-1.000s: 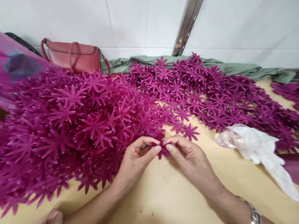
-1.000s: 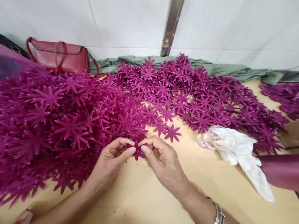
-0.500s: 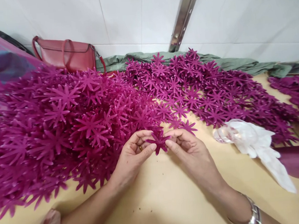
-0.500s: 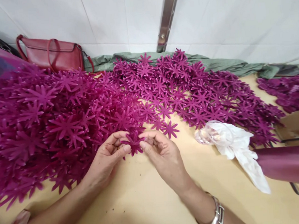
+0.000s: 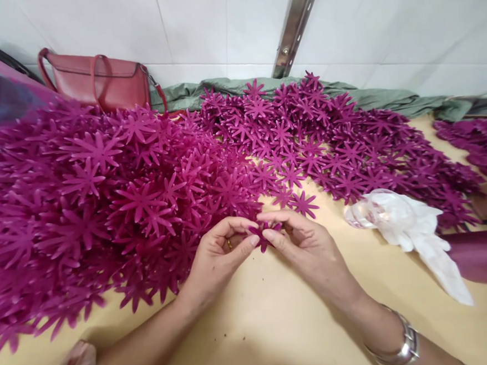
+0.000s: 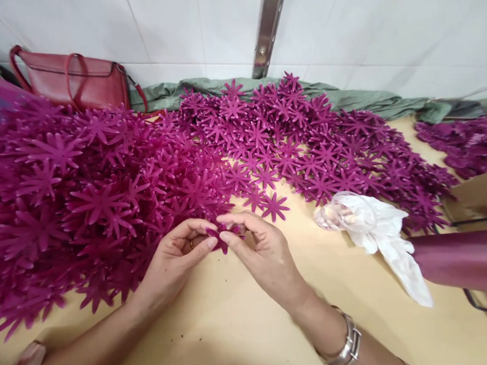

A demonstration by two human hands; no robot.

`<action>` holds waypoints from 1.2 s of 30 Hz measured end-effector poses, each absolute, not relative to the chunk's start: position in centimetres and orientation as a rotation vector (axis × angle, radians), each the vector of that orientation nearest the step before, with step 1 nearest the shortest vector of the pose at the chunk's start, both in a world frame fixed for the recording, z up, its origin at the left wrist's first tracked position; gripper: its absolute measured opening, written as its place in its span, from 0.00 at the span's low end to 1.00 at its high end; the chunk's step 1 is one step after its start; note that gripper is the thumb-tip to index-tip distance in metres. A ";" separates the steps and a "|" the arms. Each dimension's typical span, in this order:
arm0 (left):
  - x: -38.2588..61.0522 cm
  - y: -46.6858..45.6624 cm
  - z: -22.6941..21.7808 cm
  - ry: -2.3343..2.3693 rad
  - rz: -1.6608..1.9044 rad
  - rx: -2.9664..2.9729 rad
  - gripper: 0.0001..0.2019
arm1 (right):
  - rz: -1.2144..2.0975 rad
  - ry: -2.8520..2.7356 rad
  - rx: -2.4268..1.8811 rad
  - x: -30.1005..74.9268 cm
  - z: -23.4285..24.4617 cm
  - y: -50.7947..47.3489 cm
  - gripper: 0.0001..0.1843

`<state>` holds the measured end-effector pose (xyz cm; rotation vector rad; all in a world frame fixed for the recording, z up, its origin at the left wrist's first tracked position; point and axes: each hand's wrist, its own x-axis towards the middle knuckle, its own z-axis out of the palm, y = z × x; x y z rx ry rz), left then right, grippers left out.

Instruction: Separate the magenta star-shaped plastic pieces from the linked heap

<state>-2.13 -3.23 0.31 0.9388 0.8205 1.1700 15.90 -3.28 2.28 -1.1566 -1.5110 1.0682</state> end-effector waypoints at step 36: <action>-2.4 -3.2 0.7 0.835 1.103 0.975 0.05 | 1.160 -1.379 -1.160 15.9 1.8 -3.1 0.04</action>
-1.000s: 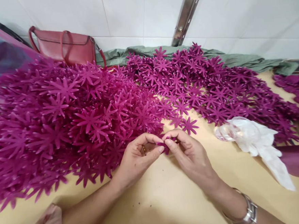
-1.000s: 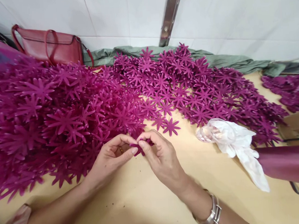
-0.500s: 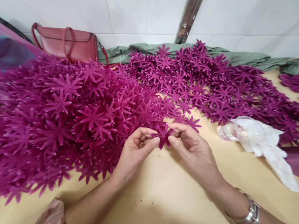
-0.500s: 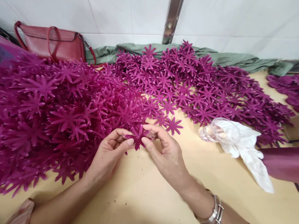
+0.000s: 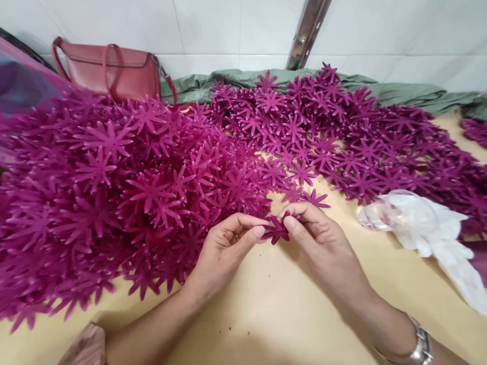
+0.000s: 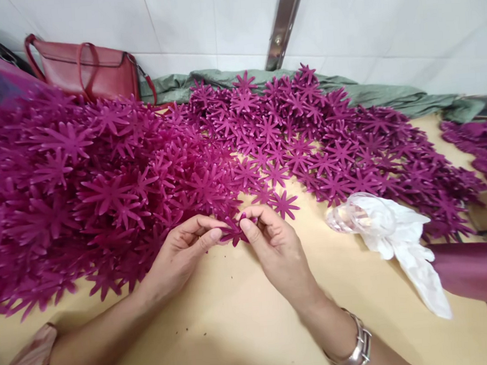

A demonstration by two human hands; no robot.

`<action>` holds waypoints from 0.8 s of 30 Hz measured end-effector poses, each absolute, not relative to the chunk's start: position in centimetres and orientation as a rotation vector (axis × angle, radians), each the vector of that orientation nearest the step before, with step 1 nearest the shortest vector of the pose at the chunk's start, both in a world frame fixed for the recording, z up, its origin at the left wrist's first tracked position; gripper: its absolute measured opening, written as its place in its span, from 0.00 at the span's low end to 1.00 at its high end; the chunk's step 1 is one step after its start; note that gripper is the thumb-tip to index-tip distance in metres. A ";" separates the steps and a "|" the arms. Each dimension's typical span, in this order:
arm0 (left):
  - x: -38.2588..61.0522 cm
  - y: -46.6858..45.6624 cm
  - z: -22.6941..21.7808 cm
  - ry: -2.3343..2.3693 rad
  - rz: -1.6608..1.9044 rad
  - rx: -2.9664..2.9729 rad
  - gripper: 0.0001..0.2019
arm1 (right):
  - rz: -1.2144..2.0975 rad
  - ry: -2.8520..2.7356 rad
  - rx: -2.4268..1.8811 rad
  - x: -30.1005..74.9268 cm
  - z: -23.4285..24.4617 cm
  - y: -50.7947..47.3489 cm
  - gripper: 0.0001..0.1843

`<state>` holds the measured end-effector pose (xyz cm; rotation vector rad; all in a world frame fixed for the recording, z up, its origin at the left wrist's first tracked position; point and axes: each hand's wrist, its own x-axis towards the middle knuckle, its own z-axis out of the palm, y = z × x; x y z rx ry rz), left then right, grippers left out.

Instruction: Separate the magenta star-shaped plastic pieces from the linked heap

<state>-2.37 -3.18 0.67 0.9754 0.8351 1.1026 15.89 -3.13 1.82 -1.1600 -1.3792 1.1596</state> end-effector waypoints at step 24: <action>-2.4 -3.3 0.8 0.873 1.081 1.009 0.07 | 1.109 -1.399 -1.199 16.4 2.0 -3.1 0.16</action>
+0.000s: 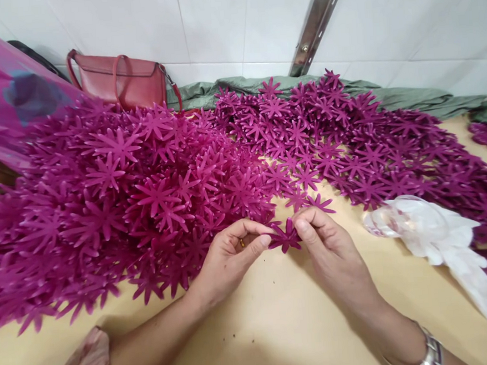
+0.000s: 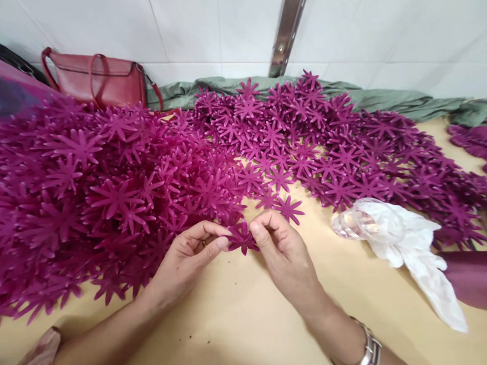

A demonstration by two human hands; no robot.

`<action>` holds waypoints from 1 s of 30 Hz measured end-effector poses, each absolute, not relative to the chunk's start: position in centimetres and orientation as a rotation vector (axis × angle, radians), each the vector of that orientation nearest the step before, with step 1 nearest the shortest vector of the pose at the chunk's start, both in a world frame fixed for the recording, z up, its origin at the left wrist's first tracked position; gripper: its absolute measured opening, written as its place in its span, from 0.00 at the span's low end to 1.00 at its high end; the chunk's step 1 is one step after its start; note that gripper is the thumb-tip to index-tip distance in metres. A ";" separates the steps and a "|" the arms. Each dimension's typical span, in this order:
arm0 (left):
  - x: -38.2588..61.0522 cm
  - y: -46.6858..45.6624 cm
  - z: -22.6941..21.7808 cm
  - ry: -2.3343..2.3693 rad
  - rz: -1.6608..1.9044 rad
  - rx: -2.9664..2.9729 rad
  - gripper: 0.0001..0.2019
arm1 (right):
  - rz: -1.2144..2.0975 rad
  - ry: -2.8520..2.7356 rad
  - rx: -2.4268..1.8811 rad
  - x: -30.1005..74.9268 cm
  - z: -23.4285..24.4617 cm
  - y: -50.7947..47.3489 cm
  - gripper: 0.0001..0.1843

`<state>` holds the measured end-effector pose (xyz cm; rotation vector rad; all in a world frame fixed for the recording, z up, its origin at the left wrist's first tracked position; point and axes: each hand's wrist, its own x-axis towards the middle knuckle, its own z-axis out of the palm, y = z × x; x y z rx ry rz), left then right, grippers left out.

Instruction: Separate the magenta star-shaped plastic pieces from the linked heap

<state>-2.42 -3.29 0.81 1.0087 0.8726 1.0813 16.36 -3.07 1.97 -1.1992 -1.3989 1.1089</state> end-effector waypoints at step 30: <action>-2.4 -3.3 0.9 0.913 1.105 0.930 0.10 | 0.092 -2.026 -0.991 15.5 1.9 -4.0 0.17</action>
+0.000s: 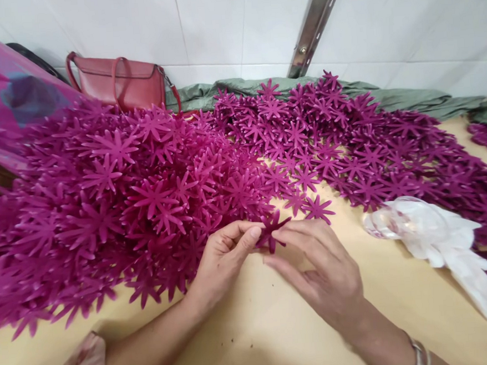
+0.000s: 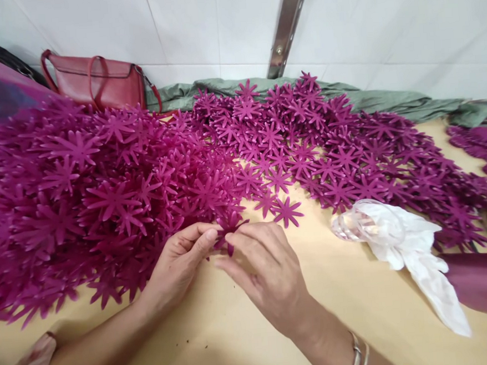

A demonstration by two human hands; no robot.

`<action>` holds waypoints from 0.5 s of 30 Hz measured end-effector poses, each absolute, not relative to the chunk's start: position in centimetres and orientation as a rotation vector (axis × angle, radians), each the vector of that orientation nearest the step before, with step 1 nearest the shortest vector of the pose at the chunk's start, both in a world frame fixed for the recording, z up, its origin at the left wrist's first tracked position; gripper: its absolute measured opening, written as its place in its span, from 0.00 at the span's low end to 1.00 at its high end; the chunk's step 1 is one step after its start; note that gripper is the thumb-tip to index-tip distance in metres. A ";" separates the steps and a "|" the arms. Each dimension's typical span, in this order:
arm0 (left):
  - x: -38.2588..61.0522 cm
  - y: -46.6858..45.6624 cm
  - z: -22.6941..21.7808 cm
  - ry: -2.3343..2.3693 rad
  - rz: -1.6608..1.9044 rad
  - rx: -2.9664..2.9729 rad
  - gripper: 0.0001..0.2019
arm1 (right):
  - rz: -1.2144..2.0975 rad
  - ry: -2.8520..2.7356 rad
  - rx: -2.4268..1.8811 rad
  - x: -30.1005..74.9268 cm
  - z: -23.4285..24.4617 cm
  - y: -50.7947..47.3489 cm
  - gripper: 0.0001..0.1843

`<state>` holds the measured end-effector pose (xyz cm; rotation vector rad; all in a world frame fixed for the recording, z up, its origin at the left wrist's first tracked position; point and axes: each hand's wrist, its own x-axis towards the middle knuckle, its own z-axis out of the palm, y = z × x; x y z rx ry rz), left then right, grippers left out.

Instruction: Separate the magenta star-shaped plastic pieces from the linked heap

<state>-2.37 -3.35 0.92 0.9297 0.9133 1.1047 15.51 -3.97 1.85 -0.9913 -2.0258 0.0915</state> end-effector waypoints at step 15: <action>-2.6 -3.2 0.2 0.831 1.063 0.876 0.10 | 0.391 -1.798 -1.118 15.7 1.5 -3.4 0.12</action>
